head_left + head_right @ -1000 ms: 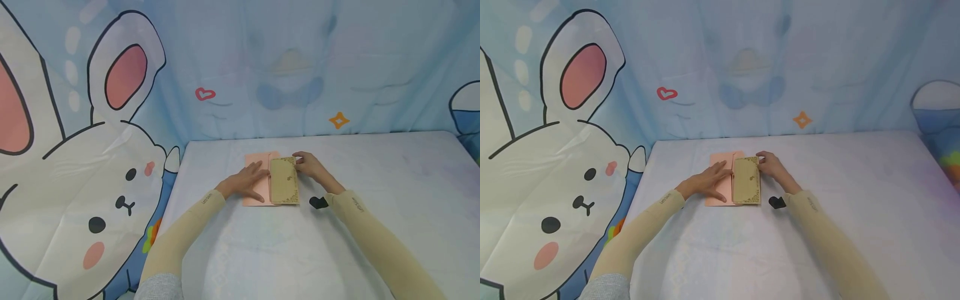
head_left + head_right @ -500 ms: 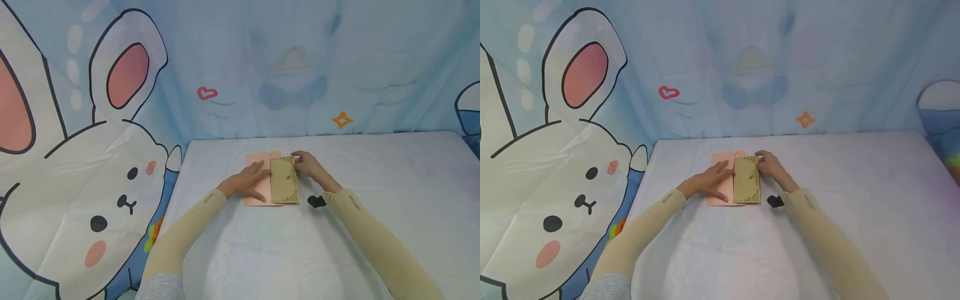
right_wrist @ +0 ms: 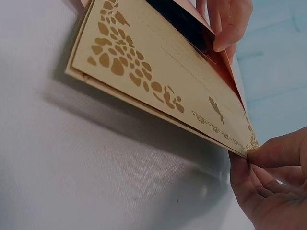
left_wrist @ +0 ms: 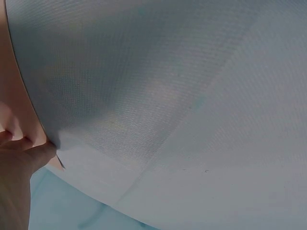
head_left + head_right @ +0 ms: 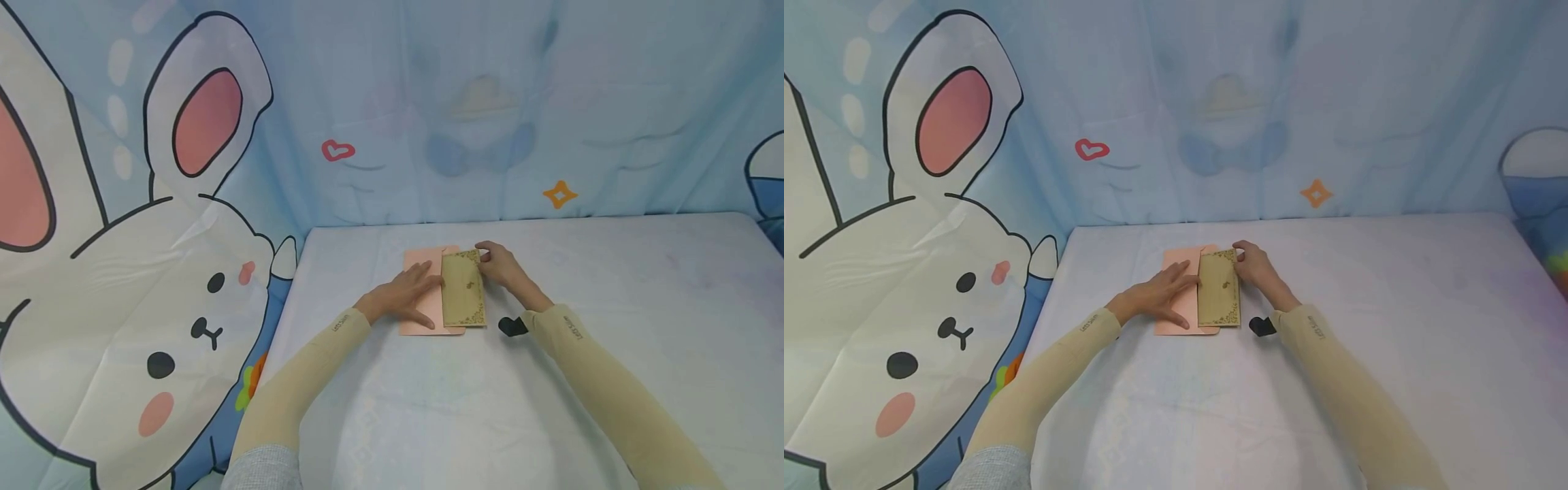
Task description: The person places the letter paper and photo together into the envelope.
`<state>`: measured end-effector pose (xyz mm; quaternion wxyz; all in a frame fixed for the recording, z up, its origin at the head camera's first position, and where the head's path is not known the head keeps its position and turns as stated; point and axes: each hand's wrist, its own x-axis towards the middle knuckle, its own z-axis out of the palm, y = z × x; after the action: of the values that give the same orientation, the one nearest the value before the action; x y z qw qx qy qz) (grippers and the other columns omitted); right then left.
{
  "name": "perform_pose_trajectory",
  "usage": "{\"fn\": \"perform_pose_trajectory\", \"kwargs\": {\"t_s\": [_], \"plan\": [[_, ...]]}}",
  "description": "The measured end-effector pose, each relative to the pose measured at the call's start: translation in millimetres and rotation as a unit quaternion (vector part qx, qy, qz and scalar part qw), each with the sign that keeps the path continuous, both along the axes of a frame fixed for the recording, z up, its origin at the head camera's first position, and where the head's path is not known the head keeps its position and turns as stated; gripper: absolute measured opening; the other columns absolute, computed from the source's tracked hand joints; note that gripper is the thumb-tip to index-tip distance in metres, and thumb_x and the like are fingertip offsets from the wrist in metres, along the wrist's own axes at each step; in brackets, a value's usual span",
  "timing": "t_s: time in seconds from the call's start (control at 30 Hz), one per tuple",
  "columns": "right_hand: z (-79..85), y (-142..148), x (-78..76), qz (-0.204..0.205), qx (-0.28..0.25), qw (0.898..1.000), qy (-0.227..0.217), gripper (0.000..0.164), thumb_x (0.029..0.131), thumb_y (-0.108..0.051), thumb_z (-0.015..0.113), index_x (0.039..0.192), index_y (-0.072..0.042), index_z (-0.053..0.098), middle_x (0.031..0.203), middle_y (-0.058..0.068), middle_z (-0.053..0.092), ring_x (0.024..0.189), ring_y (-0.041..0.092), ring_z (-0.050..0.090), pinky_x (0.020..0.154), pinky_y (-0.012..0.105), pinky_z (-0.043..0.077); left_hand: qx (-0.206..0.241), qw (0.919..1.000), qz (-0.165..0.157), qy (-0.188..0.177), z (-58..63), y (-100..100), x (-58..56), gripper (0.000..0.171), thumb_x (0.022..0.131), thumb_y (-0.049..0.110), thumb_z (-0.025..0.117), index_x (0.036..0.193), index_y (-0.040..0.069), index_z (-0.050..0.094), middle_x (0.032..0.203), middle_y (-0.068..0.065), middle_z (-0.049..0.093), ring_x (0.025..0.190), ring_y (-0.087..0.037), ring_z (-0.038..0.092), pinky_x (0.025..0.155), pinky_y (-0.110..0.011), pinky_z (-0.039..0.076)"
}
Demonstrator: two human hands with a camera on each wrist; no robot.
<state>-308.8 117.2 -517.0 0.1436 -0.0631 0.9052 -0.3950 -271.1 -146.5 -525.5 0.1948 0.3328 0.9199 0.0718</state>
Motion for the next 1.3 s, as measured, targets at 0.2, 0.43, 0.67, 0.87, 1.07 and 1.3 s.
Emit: {"fn": "perform_pose_trajectory", "kwargs": {"t_s": [0.2, 0.43, 0.67, 0.87, 1.07, 1.3], "plan": [[0.3, -2, 2.0, -0.021, -0.023, 1.000, -0.005, 0.057, 0.096, -0.003, 0.047, 0.151, 0.004, 0.036, 0.127, 0.031, 0.058, 0.106, 0.037, 0.062, 0.079, 0.038, 0.051, -0.002, 1.0000, -0.007, 0.004, -0.1, 1, -1.1, 0.102, 0.079, 0.071, 0.070, 0.158, 0.031, 0.020, 0.170, -0.013, -0.006, 0.158, -0.035, -0.001, 0.127, -0.051, 0.015], [1.5, -4, 10.5, -0.019, -0.033, 0.999, -0.008, 0.055, 0.099, -0.009, 0.050, 0.151, 0.004, 0.036, 0.132, 0.032, 0.057, 0.113, 0.041, 0.062, 0.089, 0.047, 0.053, -0.001, 1.0000, -0.002, -0.001, 0.9, 3, -0.7, 0.102, 0.079, 0.071, 0.070, 0.159, 0.032, 0.019, 0.170, -0.012, -0.007, 0.158, -0.034, -0.002, 0.127, -0.050, 0.014], [6.3, -7, 23.0, 0.002, -0.017, 1.000, 0.020, 0.053, 0.098, -0.008, 0.053, 0.148, 0.005, 0.040, 0.121, 0.029, 0.063, 0.099, 0.037, 0.067, 0.078, 0.041, 0.055, 0.003, 1.0000, 0.004, 0.001, 3.5, 3, -2.2, 0.102, 0.079, 0.071, 0.070, 0.159, 0.033, 0.019, 0.171, -0.011, -0.006, 0.158, -0.035, -0.001, 0.126, -0.052, 0.015], [1.0, -16, 28.7, 0.008, -0.029, 0.999, 0.010, 0.054, 0.096, -0.006, 0.054, 0.147, 0.005, 0.040, 0.114, 0.027, 0.066, 0.091, 0.031, 0.068, 0.070, 0.033, 0.053, 0.003, 0.9999, 0.009, -0.009, 4.6, 1, -0.1, 0.101, 0.080, 0.070, 0.070, 0.159, 0.032, 0.020, 0.171, -0.012, -0.006, 0.158, -0.035, -0.002, 0.127, -0.051, 0.014], [-8.7, -28, 27.4, 0.005, -0.034, 0.999, 0.011, 0.051, 0.096, -0.005, 0.056, 0.145, 0.005, 0.043, 0.114, 0.027, 0.067, 0.094, 0.032, 0.069, 0.072, 0.031, 0.053, 0.009, 0.9999, 0.008, -0.006, 2.4, 0, 2.0, 0.100, 0.080, 0.069, 0.071, 0.158, 0.032, 0.021, 0.170, -0.013, -0.004, 0.157, -0.037, 0.001, 0.126, -0.052, 0.016], [-12.5, -39, 28.5, 0.005, -0.028, 1.000, 0.003, 0.052, 0.096, -0.007, 0.060, 0.144, 0.004, 0.044, 0.118, 0.025, 0.065, 0.101, 0.033, 0.066, 0.080, 0.036, 0.054, 0.004, 1.0000, -0.001, -0.003, -1.9, 1, 0.4, 0.102, 0.080, 0.071, 0.069, 0.159, 0.033, 0.017, 0.170, -0.012, -0.007, 0.157, -0.036, -0.001, 0.126, -0.054, 0.016]]}}
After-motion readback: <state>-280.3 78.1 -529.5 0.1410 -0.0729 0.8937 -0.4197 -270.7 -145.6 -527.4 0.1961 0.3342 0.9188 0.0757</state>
